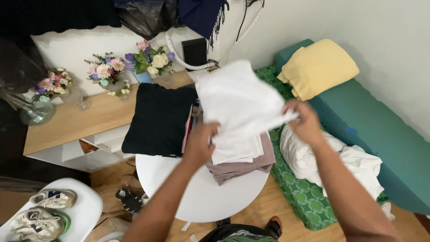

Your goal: The person folds a black garment on a white round table and places it on a stack. They then pick up a pair of light brown shorts from a green bench, shake them out, and fold them on the table. Finally, they fold a white shirt and place it on top of the stack.

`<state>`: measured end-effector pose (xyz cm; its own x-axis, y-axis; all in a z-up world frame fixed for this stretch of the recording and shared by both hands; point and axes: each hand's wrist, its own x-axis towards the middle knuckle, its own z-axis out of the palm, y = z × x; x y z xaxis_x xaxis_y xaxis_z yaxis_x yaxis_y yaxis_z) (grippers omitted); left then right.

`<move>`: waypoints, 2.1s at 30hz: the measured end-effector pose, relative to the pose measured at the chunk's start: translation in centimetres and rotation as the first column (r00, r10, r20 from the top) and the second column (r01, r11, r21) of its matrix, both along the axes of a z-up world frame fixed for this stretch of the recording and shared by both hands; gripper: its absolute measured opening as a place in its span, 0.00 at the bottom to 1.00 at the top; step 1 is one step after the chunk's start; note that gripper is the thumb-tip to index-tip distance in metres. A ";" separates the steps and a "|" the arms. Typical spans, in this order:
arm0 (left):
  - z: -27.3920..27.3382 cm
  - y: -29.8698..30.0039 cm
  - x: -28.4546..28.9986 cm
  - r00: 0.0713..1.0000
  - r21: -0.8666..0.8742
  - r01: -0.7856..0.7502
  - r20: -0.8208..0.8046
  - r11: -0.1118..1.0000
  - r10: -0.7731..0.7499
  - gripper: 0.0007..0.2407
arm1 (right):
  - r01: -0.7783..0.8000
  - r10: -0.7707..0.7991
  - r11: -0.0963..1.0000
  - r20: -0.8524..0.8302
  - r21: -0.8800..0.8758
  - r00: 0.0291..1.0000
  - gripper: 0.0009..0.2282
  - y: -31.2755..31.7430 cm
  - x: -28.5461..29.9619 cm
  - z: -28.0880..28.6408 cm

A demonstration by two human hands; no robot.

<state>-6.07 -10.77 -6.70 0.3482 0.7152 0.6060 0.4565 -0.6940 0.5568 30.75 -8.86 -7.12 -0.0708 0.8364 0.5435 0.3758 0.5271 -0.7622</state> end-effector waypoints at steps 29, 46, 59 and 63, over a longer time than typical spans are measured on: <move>-15.2 16.3 10.2 0.761 -0.475 -0.368 -0.648 0.799 -0.035 0.31 | 0.529 -0.031 0.665 0.689 -0.527 0.724 0.38 3.4 -11.8 -18.0; -15.3 17.6 11.0 0.550 -0.540 -0.541 -0.807 0.645 -0.215 0.36 | 0.489 -0.024 0.728 0.694 -0.481 0.720 0.48 -2.5 -10.8 -19.6; -13.8 11.1 20.6 0.957 -0.209 0.036 -0.276 0.977 -0.094 0.18 | 0.289 -0.482 0.757 -0.202 -0.586 0.853 0.10 -4.9 6.7 -23.9; -13.0 9.1 24.8 0.922 -0.299 0.250 -0.216 0.921 -0.320 0.17 | 0.279 -0.676 0.681 -0.435 -0.677 0.595 0.08 -7.6 15.1 -22.4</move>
<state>18.76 -1.64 -19.74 0.6785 0.6816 0.2739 0.4119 -0.6618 0.6264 45.88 -16.47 -29.47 0.6005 0.7709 -0.2126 -0.2038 -0.1095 -0.9729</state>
